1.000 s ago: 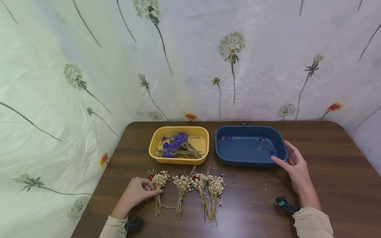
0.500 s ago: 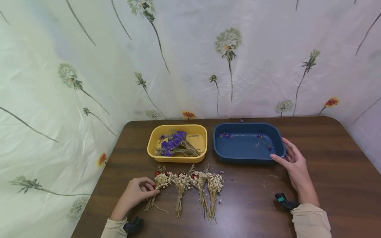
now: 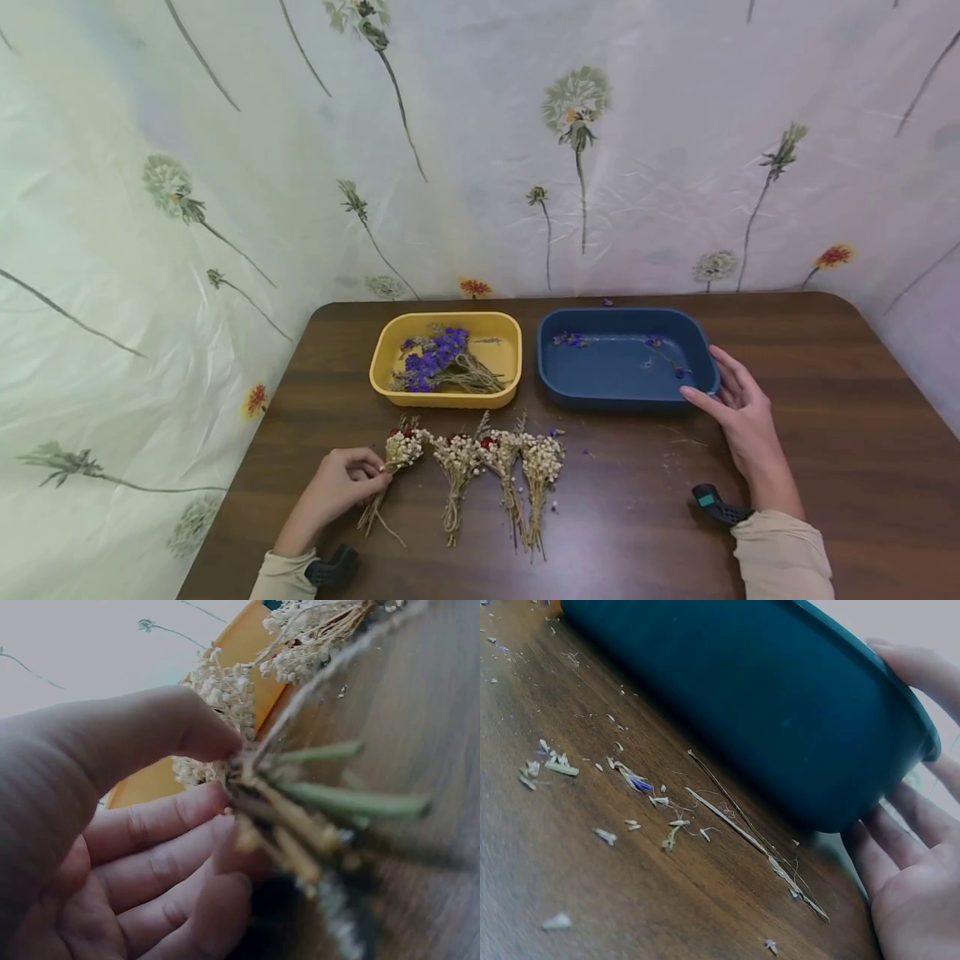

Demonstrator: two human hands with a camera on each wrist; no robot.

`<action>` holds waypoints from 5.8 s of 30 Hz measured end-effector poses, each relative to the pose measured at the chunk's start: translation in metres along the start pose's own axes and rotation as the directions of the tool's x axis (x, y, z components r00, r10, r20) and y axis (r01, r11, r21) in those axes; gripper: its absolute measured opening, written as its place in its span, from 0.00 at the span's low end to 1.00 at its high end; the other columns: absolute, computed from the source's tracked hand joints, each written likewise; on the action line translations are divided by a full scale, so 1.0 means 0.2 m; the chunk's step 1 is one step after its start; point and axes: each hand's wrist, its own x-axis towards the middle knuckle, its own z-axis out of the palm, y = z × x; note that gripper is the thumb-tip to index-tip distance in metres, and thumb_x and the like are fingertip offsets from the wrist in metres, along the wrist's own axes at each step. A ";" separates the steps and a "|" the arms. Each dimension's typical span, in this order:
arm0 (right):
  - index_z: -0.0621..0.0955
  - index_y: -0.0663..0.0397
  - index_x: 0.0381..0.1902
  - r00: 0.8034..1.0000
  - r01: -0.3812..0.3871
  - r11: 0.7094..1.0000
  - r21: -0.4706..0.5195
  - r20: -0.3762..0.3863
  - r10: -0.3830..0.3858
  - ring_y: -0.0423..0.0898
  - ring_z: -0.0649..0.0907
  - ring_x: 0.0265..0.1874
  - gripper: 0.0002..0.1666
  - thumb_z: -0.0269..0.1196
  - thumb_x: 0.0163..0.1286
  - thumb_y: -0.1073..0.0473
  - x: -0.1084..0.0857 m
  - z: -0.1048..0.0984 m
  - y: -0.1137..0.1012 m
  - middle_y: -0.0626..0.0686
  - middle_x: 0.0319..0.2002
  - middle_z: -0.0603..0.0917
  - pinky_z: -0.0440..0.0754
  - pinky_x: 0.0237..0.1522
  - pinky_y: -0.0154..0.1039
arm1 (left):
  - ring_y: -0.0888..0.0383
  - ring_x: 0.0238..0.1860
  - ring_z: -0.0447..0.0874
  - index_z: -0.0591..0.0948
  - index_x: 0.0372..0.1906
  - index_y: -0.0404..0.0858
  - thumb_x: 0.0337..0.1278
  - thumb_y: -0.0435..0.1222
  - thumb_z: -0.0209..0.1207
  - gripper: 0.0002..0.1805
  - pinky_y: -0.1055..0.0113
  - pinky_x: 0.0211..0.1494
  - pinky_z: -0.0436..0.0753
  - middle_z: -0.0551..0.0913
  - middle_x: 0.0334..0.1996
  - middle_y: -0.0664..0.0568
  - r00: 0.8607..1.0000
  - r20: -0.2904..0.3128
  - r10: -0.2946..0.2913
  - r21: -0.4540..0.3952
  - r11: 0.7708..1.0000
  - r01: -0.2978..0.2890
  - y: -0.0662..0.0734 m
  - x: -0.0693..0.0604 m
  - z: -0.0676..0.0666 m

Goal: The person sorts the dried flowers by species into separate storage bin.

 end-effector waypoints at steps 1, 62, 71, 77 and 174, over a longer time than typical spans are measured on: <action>0.62 0.50 0.81 1.000 -0.002 1.000 -0.006 0.000 0.002 0.29 0.81 0.60 0.44 0.61 0.72 0.75 0.00 0.00 0.00 0.48 0.78 0.66 0.80 0.53 0.18 | 0.61 0.24 0.84 0.87 0.34 0.36 0.57 0.37 0.72 0.08 0.69 0.27 0.82 0.90 0.28 0.49 1.000 0.008 -0.010 -0.024 1.000 0.010 0.00 0.00 0.00; 0.62 0.51 0.81 1.000 0.020 0.999 0.026 0.012 -0.020 0.31 0.81 0.61 0.44 0.61 0.71 0.77 0.00 0.01 -0.01 0.48 0.74 0.70 0.81 0.54 0.20 | 0.59 0.35 0.90 0.86 0.40 0.40 0.59 0.40 0.74 0.11 0.68 0.40 0.87 0.89 0.38 0.47 0.942 0.154 0.298 -0.191 0.945 -0.267 0.46 0.24 0.22; 0.61 0.52 0.81 0.999 0.025 1.000 0.018 0.025 -0.026 0.31 0.80 0.62 0.44 0.60 0.72 0.77 -0.01 0.00 -0.01 0.48 0.78 0.67 0.80 0.54 0.20 | 0.60 0.36 0.91 0.86 0.40 0.45 0.60 0.44 0.72 0.09 0.66 0.41 0.88 0.90 0.37 0.53 0.922 0.195 0.334 -0.183 0.936 -0.300 0.55 0.37 0.30; 0.61 0.50 0.81 1.000 0.009 1.000 -0.003 0.019 -0.009 0.29 0.80 0.61 0.44 0.61 0.72 0.75 -0.01 0.00 -0.01 0.47 0.78 0.67 0.79 0.54 0.18 | 0.60 0.37 0.90 0.87 0.41 0.46 0.61 0.45 0.72 0.10 0.65 0.42 0.89 0.90 0.38 0.53 0.915 0.205 0.347 -0.181 0.932 -0.313 0.61 0.45 0.35; 0.61 0.48 0.82 1.000 -0.024 0.999 -0.043 -0.016 0.023 0.28 0.79 0.60 0.45 0.63 0.72 0.72 0.00 -0.01 -0.01 0.49 0.79 0.64 0.79 0.53 0.17 | 0.60 0.40 0.89 0.87 0.47 0.40 0.68 0.40 0.66 0.10 0.68 0.46 0.87 0.91 0.41 0.52 0.920 0.102 0.378 0.209 0.896 -0.391 0.95 0.67 0.31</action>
